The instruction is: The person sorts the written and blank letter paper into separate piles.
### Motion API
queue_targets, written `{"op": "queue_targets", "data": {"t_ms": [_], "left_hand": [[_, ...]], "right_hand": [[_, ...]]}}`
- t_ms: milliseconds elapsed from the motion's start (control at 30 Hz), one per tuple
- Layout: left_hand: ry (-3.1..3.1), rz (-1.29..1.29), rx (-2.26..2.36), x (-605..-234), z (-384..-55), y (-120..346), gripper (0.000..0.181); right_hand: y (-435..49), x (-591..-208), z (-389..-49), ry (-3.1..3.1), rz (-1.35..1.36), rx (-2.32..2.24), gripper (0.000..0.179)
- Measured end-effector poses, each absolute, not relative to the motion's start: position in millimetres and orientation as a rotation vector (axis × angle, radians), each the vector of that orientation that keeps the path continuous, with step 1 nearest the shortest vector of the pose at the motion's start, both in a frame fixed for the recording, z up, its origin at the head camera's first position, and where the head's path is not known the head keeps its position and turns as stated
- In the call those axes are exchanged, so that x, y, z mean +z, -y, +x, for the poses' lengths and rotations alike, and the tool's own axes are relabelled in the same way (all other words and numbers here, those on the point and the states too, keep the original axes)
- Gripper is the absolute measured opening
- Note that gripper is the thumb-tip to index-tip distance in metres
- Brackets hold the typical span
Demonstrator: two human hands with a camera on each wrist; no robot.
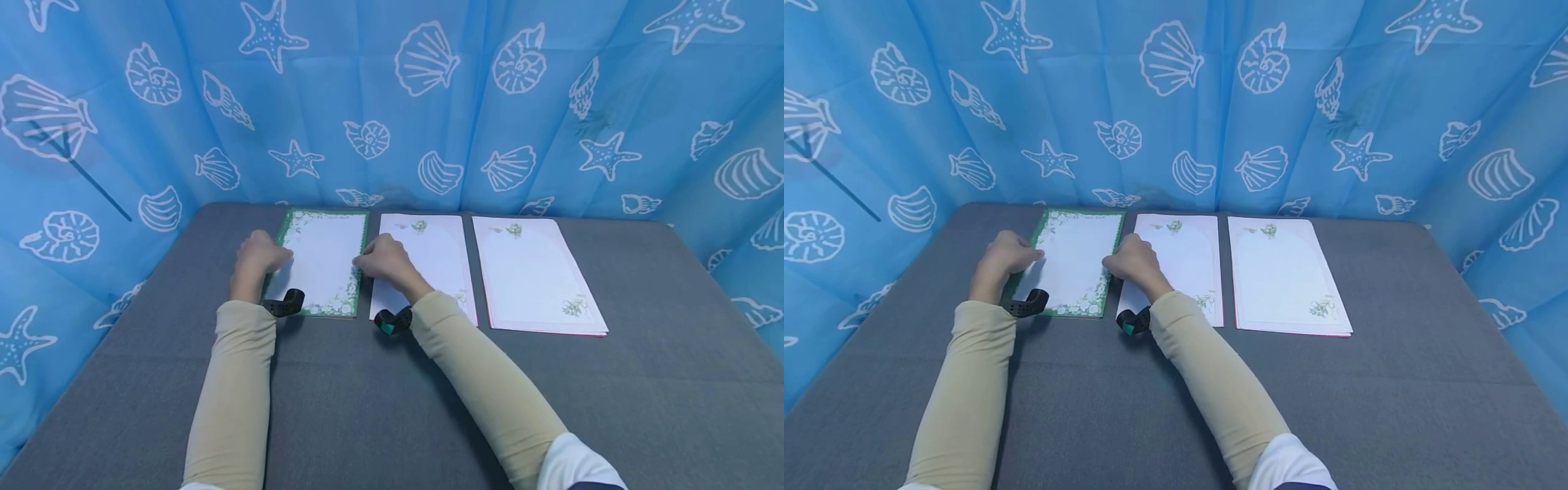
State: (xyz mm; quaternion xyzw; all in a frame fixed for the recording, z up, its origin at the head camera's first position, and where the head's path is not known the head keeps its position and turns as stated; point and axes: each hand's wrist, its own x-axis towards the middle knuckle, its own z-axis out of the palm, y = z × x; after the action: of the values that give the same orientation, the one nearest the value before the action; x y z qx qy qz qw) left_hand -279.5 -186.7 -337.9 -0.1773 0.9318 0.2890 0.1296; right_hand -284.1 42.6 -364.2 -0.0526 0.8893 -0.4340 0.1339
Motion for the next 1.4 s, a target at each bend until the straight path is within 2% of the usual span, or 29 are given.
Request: {"op": "queue_targets", "data": {"t_ms": [167, 367, 600, 667, 767, 800, 867, 900, 967, 1100, 1200, 1400], "left_hand": [[-2.708, -0.500, 0.849, -338, -279, 186, 0.042], [-2.687, -0.522, 0.864, -338, -280, 185, 0.044], [-2.668, -0.528, 0.872, -338, -281, 185, 0.063], [-2.682, -0.529, 0.881, -337, -279, 185, 0.059], [-2.722, -0.538, 0.898, -337, -278, 184, 0.028], [-2.737, -0.541, 0.905, -337, -278, 183, 0.023], [-2.766, -0.544, 0.919, -336, -279, 182, 0.034], [-2.774, -0.540, 0.929, -336, -278, 181, 0.032], [-2.792, -0.525, 0.946, -334, -277, 178, 0.024], [-2.818, -0.442, 0.959, -331, -277, 170, 0.064], [-2.833, -0.371, 0.986, -331, -278, 162, 0.061], [-2.830, -0.252, 1.056, -332, -280, 144, 0.055]], "right_hand": [[-41, -363, -283, -2.578, -0.180, -1.253, 0.050], [-40, -363, -283, -2.560, -0.165, -1.273, 0.053], [-41, -362, -282, -2.547, -0.173, -1.279, 0.054], [-42, -362, -281, -2.546, -0.182, -1.284, 0.052], [-44, -361, -280, -2.553, -0.194, -1.307, 0.039], [-45, -360, -280, -2.556, -0.199, -1.316, 0.033], [-47, -359, -279, -2.560, -0.202, -1.336, 0.021], [-48, -359, -278, -2.560, -0.201, -1.350, 0.018], [-51, -359, -278, -2.567, -0.197, -1.358, 0.021], [-60, -358, -277, -2.583, -0.170, -1.370, 0.033], [-68, -358, -276, -2.596, -0.143, -1.371, 0.040], [-90, -358, -275, -2.619, -0.124, -1.390, 0.040]]}}
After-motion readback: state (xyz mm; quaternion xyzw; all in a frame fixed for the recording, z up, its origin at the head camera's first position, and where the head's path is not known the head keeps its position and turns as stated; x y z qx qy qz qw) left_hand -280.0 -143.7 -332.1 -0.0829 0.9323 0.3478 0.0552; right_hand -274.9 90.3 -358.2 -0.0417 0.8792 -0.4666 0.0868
